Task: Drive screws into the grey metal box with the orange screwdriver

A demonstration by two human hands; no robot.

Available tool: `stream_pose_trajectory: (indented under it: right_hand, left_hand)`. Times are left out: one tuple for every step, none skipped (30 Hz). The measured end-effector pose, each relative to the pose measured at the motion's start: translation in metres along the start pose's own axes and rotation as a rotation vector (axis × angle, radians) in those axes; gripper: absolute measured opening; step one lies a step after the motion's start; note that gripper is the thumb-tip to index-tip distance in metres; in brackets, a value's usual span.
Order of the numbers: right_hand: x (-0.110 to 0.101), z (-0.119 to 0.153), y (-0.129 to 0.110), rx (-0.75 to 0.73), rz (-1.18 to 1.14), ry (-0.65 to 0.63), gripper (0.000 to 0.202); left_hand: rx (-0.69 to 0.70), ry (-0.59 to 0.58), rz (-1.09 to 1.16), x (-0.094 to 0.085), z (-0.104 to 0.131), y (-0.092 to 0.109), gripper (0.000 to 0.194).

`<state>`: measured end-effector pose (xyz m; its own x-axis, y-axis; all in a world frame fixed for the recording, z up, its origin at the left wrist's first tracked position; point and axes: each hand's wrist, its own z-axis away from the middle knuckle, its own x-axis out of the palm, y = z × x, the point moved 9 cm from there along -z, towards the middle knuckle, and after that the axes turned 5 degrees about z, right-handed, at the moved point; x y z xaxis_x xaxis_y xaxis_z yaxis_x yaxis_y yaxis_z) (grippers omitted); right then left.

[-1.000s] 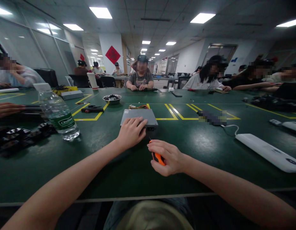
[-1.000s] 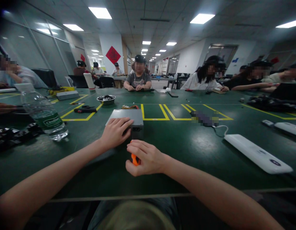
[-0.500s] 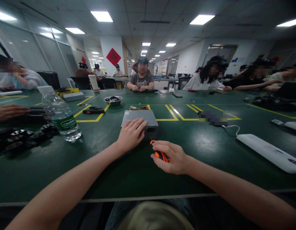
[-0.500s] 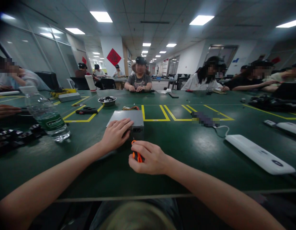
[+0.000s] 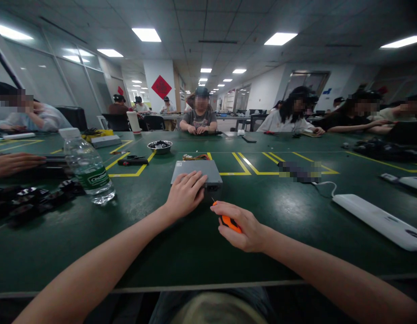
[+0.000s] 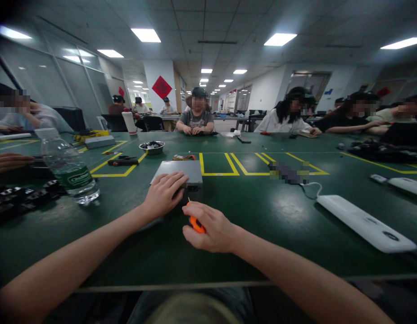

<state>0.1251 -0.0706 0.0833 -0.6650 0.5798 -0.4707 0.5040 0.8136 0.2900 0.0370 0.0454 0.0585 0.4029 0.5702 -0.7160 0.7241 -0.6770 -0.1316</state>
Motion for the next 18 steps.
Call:
stream_pose_trajectory:
  right_hand:
    - [-0.0009, -0.0004, -0.0004, -0.003, 0.017, 0.011, 0.02]
    - [-0.002, -0.0005, -0.0014, -0.009, 0.046, 0.028, 0.021]
    - [-0.0033, -0.0004, -0.003, -0.02, 0.08, 0.049, 0.022]
    - [-0.004, -0.0003, -0.0042, -0.025, 0.105, 0.064, 0.023]
    - [-0.0034, -0.0002, -0.0041, -0.016, 0.099, 0.062, 0.024]
    - [-0.003, -0.0002, -0.0031, 0.003, 0.073, 0.061, 0.026]
    - [-0.0021, -0.0003, -0.0016, 0.024, 0.035, 0.052, 0.029]
    - [-0.0013, -0.0005, -0.0002, 0.042, -0.004, 0.042, 0.033]
    - [-0.0006, -0.0008, 0.001, 0.057, -0.036, 0.03, 0.037]
    - [0.0001, -0.0011, 0.0019, 0.066, -0.051, 0.019, 0.039]
    - [0.0004, -0.0014, 0.0021, 0.066, -0.044, 0.011, 0.039]
    - [0.0003, -0.0016, 0.0017, 0.06, -0.021, 0.009, 0.038]
    - [-0.0003, -0.0019, 0.0012, 0.053, 0.003, 0.014, 0.037]
    - [-0.0012, -0.0021, 0.0005, 0.047, 0.022, 0.026, 0.035]
    - [-0.0022, -0.0023, -0.0001, 0.044, 0.029, 0.038, 0.034]
    - [-0.0027, -0.0025, -0.0004, 0.044, 0.02, 0.045, 0.033]
    - [-0.0027, -0.0028, -0.0003, 0.046, -0.001, 0.043, 0.033]
    - [-0.0023, -0.003, -0.0004, 0.046, -0.024, 0.033, 0.033]
  left_hand:
    - [-0.003, 0.003, -0.003, -0.0004, 0.0001, -0.0003, 0.038]
    - [-0.006, 0.003, -0.008, -0.0005, 0.0002, -0.0006, 0.037]
    - [-0.009, -0.003, -0.008, -0.0001, 0.0003, -0.0008, 0.038]
    - [-0.006, 0.0, -0.008, -0.0004, 0.0005, -0.0006, 0.038]
    - [-0.007, 0.0, -0.009, -0.0005, 0.0006, -0.0006, 0.038]
    - [-0.005, 0.001, -0.009, -0.0006, 0.0007, -0.0005, 0.037]
    - [-0.003, 0.003, -0.009, -0.0008, 0.0008, -0.0005, 0.037]
    - [-0.001, 0.007, -0.009, -0.0011, 0.0008, -0.0004, 0.037]
    - [0.001, 0.012, -0.008, -0.0014, 0.0009, -0.0005, 0.037]
    - [0.002, 0.016, -0.007, -0.0017, 0.0009, -0.0005, 0.037]
    - [0.002, 0.021, -0.006, -0.0019, 0.0009, -0.0006, 0.037]
    - [0.0, 0.023, -0.006, -0.0021, 0.0009, -0.0008, 0.037]
    - [-0.002, 0.024, -0.006, -0.002, 0.0008, -0.0009, 0.037]
    - [-0.003, 0.021, -0.007, -0.0019, 0.0007, -0.001, 0.037]
    - [-0.003, 0.017, -0.008, -0.0017, 0.0005, -0.0009, 0.037]
    - [-0.002, 0.014, -0.009, -0.0016, 0.0003, -0.0006, 0.037]
    - [-0.002, 0.011, -0.009, -0.0016, 0.0001, -0.0003, 0.037]
    - [-0.001, 0.009, -0.009, -0.0018, -0.0001, 0.0, 0.037]
